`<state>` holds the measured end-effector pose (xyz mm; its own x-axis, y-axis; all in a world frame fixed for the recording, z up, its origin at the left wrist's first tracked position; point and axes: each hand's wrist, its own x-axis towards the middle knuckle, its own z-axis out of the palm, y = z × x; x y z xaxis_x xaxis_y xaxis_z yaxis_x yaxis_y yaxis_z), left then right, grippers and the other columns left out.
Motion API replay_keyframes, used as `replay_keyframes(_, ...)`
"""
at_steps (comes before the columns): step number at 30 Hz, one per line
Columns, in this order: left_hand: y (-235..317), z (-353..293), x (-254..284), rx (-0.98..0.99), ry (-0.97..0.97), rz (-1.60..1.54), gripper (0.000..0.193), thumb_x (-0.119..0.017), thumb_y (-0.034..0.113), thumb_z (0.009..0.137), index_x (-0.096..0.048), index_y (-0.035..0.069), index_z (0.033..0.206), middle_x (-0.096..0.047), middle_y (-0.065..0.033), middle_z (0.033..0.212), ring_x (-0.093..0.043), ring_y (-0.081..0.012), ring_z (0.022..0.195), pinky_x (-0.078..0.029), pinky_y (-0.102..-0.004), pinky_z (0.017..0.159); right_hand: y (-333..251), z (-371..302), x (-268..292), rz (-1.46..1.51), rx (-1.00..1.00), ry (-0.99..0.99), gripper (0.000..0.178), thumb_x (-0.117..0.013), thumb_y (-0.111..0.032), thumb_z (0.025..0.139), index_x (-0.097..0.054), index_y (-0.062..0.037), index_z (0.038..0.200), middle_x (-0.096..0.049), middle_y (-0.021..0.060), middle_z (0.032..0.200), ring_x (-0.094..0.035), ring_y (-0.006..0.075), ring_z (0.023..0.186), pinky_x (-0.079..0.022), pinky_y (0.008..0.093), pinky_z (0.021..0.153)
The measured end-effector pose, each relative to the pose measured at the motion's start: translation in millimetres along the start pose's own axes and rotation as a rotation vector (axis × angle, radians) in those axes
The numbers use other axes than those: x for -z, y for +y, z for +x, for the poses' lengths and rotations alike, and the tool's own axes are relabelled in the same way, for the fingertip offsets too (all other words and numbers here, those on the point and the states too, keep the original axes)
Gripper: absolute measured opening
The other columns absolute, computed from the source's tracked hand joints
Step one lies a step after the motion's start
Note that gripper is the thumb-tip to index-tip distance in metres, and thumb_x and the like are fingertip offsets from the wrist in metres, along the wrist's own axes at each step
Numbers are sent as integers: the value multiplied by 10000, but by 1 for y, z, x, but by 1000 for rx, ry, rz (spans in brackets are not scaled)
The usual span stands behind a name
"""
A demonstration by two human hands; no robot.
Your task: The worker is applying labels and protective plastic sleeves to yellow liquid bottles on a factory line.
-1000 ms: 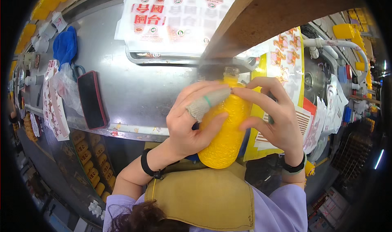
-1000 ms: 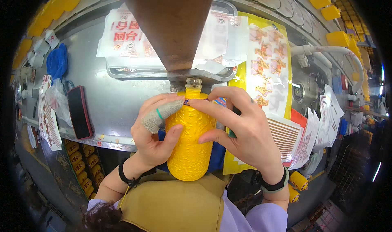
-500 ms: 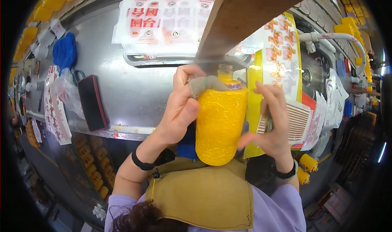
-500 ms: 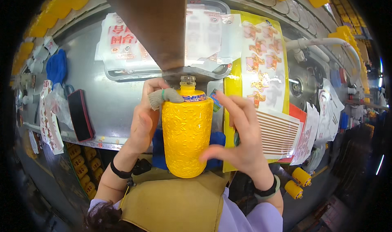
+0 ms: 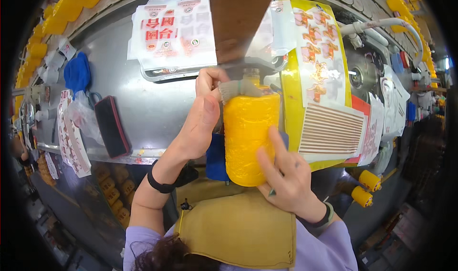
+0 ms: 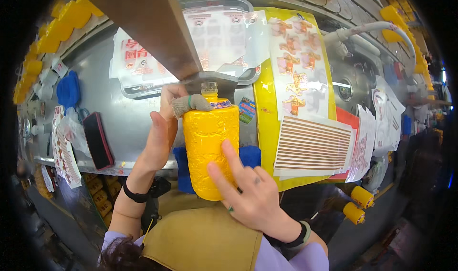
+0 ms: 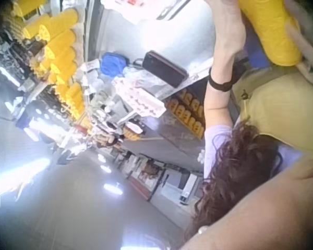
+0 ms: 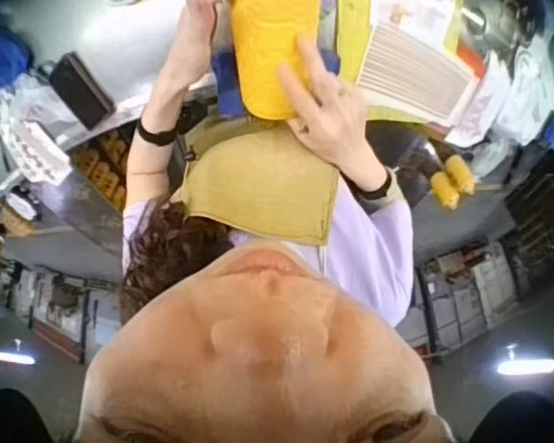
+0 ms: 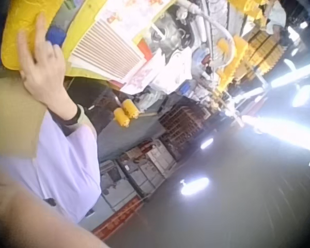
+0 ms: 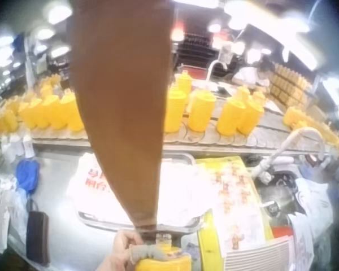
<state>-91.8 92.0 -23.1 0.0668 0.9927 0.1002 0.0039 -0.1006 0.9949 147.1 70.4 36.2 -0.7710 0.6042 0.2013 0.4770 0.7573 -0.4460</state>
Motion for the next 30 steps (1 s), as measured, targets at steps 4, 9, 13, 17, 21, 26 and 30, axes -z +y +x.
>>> replay_keyframes(4, -1, 1, 1, -3, -13, 8, 806, -187, 611, 1084, -606, -56, 1253, -374, -133, 1206, -356, -270, 1191, -227, -399, 1147, 4, 10, -13, 96, -311, 176, 759, -674, -3, 672, -501, 185, 1387, -519, 383, 1439, -618, 274, 733, -507, 339, 680)
replay_keyframes(9, -1, 1, -1, 9, -5, 26, 809, -183, 622, 1084, -587, -54, 1268, -362, -130, 1234, -352, -263, 1204, -222, -400, 1156, 3, -4, -16, 35, -127, 41, 885, -667, 28, 645, -386, 188, 1470, -465, 407, 1474, -635, 302, 801, -480, 349, 664)
replay_keyframes(13, 1, 2, -1, 5, -13, 25, 809, -179, 624, 1085, -579, -58, 1259, -360, -130, 1246, -349, -257, 1212, -228, -396, 1149, 3, -9, -16, 112, -289, 57, 893, -674, 30, 668, -361, 181, 1491, -484, 374, 1483, -609, 298, 752, -466, 353, 651)
replay_keyframes(17, 3, 3, -2, 118, -1, 62, 864, -142, 821, 981, -400, 50, 1273, -481, -58, 1260, -439, -162, 1255, -247, -364, 1150, 4, -8, -14, 33, -165, 23, 989, -718, 5, 653, -292, 176, 1530, -623, 275, 1270, -606, 294, 766, -470, 354, 658)
replay_keyframes(21, 3, 4, -3, 140, 22, 16, 849, -149, 806, 992, -406, 51, 1284, -516, -60, 1241, -445, -165, 1277, -250, -365, 1155, 3, -6, -16, 137, -299, 42, 862, -694, -19, 707, -383, 173, 1487, -629, 277, 1264, -599, 257, 757, -475, 339, 659)
replay_keyframes(26, 2, 3, -4, 97, 5, 134, 838, -152, 769, 1019, -406, 29, 1320, -512, -62, 1244, -445, -172, 1282, -250, -366, 1162, -2, -8, -15, -50, -167, 55, 745, -630, 17, 748, -435, 185, 1447, -514, 365, 1459, -625, 265, 760, -486, 326, 667)
replay_keyframes(30, 1, 4, -7, -11, 30, 39, 701, -222, 549, 1119, -535, -67, 1240, -346, -112, 1215, -381, -220, 1164, -289, -336, 1102, -2, -5, -16, 18, -271, 107, 786, -627, 38, 717, -410, 194, 1456, -500, 379, 1464, -634, 277, 768, -490, 329, 675)
